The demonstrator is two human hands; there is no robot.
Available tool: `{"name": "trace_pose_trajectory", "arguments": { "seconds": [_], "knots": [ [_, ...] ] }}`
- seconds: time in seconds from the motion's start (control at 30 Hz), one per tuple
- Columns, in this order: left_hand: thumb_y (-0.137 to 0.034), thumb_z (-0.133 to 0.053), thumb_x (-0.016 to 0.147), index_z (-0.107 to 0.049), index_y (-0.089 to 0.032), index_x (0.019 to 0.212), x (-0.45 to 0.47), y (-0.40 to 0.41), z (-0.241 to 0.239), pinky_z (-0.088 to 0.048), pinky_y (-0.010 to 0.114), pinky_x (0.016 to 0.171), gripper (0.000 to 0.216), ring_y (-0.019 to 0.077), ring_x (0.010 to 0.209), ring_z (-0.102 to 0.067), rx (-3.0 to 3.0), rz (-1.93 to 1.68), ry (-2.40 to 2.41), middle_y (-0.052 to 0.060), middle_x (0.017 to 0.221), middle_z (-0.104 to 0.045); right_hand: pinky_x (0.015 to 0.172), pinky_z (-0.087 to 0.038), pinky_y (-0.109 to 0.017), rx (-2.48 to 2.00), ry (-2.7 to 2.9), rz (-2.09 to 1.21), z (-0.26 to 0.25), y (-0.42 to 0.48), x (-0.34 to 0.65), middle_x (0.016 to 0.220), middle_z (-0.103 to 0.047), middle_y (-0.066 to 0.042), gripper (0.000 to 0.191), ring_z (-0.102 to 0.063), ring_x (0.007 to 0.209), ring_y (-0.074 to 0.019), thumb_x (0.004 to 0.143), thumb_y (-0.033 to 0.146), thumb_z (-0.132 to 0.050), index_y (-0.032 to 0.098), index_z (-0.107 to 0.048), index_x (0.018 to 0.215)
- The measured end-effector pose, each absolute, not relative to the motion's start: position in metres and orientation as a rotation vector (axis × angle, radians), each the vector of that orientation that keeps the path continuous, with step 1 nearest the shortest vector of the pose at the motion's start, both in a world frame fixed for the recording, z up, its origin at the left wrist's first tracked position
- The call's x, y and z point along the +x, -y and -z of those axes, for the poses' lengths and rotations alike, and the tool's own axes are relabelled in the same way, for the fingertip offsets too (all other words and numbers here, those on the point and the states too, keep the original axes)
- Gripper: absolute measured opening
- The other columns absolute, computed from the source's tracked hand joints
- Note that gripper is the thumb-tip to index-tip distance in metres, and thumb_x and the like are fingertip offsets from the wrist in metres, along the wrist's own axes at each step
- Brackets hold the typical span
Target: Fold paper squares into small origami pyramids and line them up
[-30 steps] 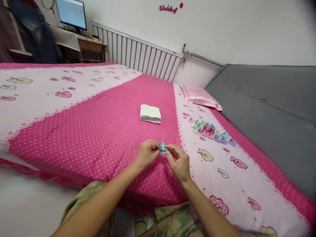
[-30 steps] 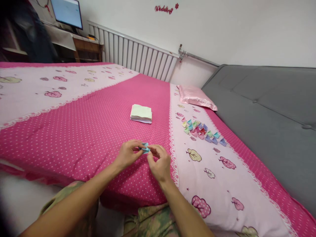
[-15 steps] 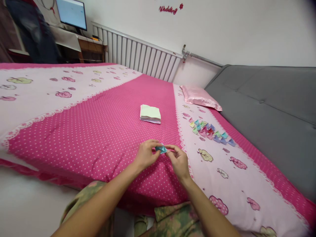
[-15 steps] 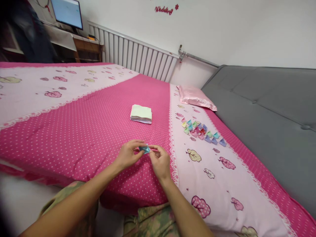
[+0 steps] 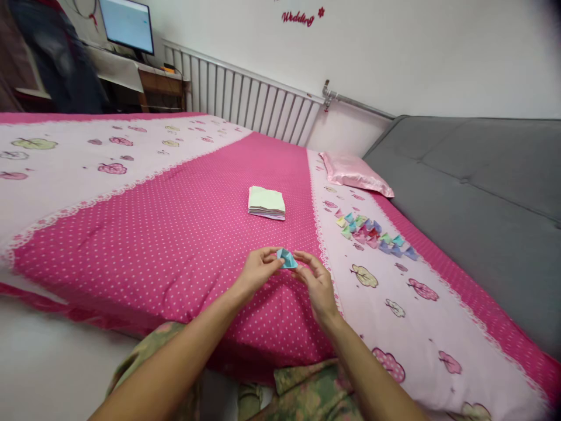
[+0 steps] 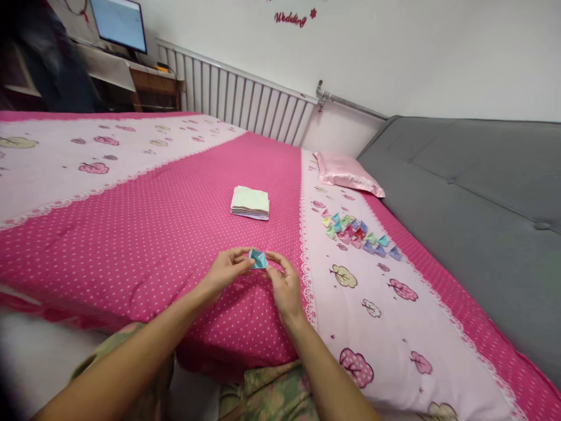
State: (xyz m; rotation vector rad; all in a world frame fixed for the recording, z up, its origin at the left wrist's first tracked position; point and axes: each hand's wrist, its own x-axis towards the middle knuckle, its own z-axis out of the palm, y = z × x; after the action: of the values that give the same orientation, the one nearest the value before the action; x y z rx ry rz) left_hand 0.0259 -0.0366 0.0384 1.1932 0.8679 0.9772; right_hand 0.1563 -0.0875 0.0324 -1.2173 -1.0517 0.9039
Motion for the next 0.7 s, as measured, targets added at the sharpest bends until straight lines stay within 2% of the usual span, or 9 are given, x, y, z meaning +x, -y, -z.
{"name": "trace_pose_trajectory", "arguments": {
  "seconds": [0.2, 0.33, 0.53, 0.7],
  "knots": [
    [-0.019, -0.065, 0.063, -0.061, -0.011, 0.097, 0.0254, 0.0357, -0.0358, -0.046, 0.023, 0.061, 0.035, 0.013, 0.065, -0.063, 1.15, -0.953, -0.86, 0.007, 0.078, -0.07, 0.076, -0.049, -0.032, -1.318, 1.239, -0.795, -0.0298, 0.0884, 0.1594, 0.104, -0.062, -0.005, 0.027, -0.059, 0.091, -0.0191, 0.075, 0.019, -0.046, 0.02, -0.063, 0.096],
    [-0.017, -0.067, 0.061, -0.062, -0.01, 0.094, 0.0268, 0.0334, -0.0326, -0.046, 0.023, 0.06, 0.034, 0.0135, 0.063, -0.063, 1.162, -0.931, -0.834, 0.006, 0.073, -0.07, 0.074, -0.05, -0.031, -1.394, 1.355, -0.645, -0.0319, 0.0895, 0.1596, 0.1, -0.061, -0.007, 0.02, -0.06, 0.087, -0.0194, 0.074, 0.025, -0.052, 0.018, -0.065, 0.088],
    [-0.017, -0.065, 0.062, -0.062, -0.006, 0.096, 0.0281, 0.0316, -0.0302, -0.047, 0.024, 0.064, 0.036, 0.0136, 0.063, -0.063, 1.187, -0.903, -0.809, 0.008, 0.075, -0.07, 0.062, -0.054, -0.027, -1.461, 1.423, -0.571, -0.0355, 0.0913, 0.1563, 0.092, -0.061, -0.008, 0.016, -0.063, 0.074, -0.017, 0.07, 0.027, -0.058, 0.016, -0.065, 0.079],
    [-0.017, -0.062, 0.066, -0.06, -0.004, 0.102, 0.0272, 0.0313, -0.0305, -0.042, 0.02, 0.052, 0.039, 0.0098, 0.052, -0.058, 1.221, -0.895, -0.828, 0.005, 0.062, -0.067, 0.06, -0.055, -0.026, -1.443, 1.458, -0.581, -0.0324, 0.09, 0.1554, 0.094, -0.06, -0.007, 0.015, -0.064, 0.071, -0.0155, 0.068, 0.023, -0.059, 0.016, -0.065, 0.08]
  ]
}}
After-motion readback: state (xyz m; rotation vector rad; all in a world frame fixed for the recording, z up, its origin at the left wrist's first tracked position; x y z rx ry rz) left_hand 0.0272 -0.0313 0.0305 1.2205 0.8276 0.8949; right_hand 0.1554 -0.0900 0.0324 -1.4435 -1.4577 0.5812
